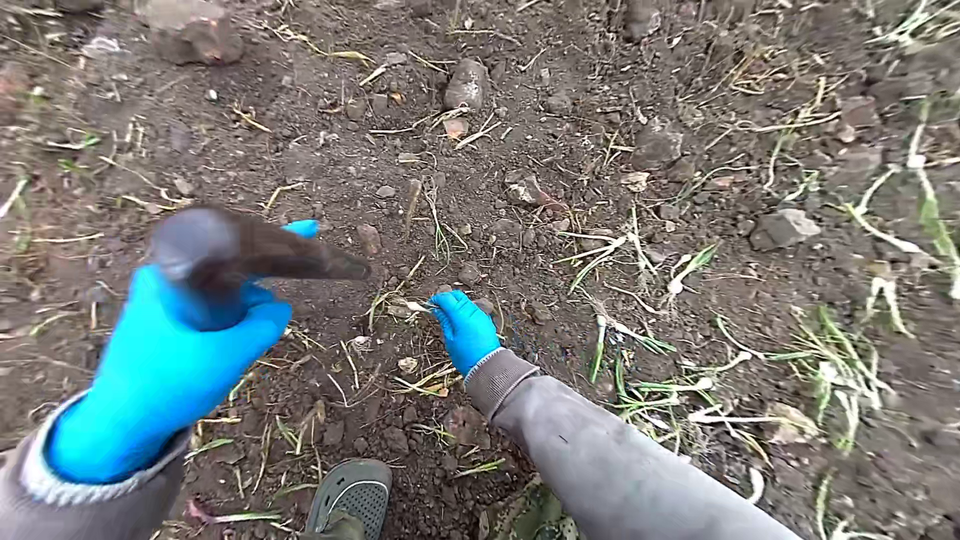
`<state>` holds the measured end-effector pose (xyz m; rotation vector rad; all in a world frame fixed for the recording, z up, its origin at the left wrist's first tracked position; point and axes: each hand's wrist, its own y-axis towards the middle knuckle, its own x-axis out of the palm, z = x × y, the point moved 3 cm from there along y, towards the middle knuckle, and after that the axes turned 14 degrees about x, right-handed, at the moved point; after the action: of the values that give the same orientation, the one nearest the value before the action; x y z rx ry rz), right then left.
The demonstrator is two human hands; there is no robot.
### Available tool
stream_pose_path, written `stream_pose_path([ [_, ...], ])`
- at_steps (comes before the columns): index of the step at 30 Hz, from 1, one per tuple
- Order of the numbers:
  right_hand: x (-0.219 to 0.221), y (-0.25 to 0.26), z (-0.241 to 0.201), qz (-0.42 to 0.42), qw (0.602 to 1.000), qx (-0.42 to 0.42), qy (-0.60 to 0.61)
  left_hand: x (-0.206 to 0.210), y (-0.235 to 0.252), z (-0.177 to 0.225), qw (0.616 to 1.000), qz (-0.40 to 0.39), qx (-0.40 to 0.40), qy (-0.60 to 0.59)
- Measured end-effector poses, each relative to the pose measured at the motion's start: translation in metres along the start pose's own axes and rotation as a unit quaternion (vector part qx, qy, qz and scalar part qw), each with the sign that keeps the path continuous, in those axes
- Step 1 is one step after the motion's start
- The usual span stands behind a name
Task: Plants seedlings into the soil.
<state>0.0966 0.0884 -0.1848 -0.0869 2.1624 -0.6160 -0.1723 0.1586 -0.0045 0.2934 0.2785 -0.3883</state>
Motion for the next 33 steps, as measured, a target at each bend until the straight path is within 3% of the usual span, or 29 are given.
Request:
stream_pose_path([
  [2, 0.003, 0.016, -0.034, -0.011, 0.999, -0.035, 0.033, 0.012, 0.004, -0.029, 0.975, -0.051, -0.133, 0.167],
  [4, 0.003, 0.029, -0.063, -0.023, 0.997, -0.057, 0.049, 0.021, 0.006, -0.068, 0.945, -0.131, -0.244, 0.175],
  [6, 0.006, 0.038, -0.083, -0.046, 0.995, -0.071, 0.042, 0.013, 0.003, -0.089, 0.943, -0.109, -0.287, 0.126],
  [9, 0.019, 0.045, -0.089, -0.058, 0.994, -0.08, 0.043, -0.014, 0.006, -0.067, 0.97, -0.004, -0.244, 0.005],
  [12, 0.027, 0.051, -0.086, -0.025, 0.994, -0.077, 0.076, -0.025, 0.017, -0.031, 0.985, 0.029, -0.17, -0.003],
  [15, 0.014, 0.06, -0.103, -0.022, 0.989, -0.092, 0.11, -0.006, 0.014, -0.061, 0.967, -0.033, -0.238, 0.087],
  [18, 0.009, 0.074, -0.125, -0.059, 0.989, -0.111, 0.075, 0.012, -0.012, -0.109, 0.946, -0.047, -0.314, 0.071],
  [23, 0.075, 0.085, -0.136, -0.187, 0.976, -0.09, -0.066, -0.013, -0.025, -0.073, 0.954, 0.022, -0.298, 0.041],
  [25, 0.083, 0.076, -0.133, -0.142, 0.983, -0.099, -0.065, -0.015, -0.039, -0.079, 0.959, 0.062, -0.275, 0.022],
  [29, 0.056, 0.073, -0.12, 0.054, 0.995, -0.089, -0.009, -0.011, -0.068, -0.119, 0.949, 0.107, -0.293, -0.038],
  [33, 0.024, 0.091, -0.118, -0.041, 0.992, 0.022, -0.119, -0.023, -0.046, -0.079, 0.955, 0.164, -0.241, -0.054],
])
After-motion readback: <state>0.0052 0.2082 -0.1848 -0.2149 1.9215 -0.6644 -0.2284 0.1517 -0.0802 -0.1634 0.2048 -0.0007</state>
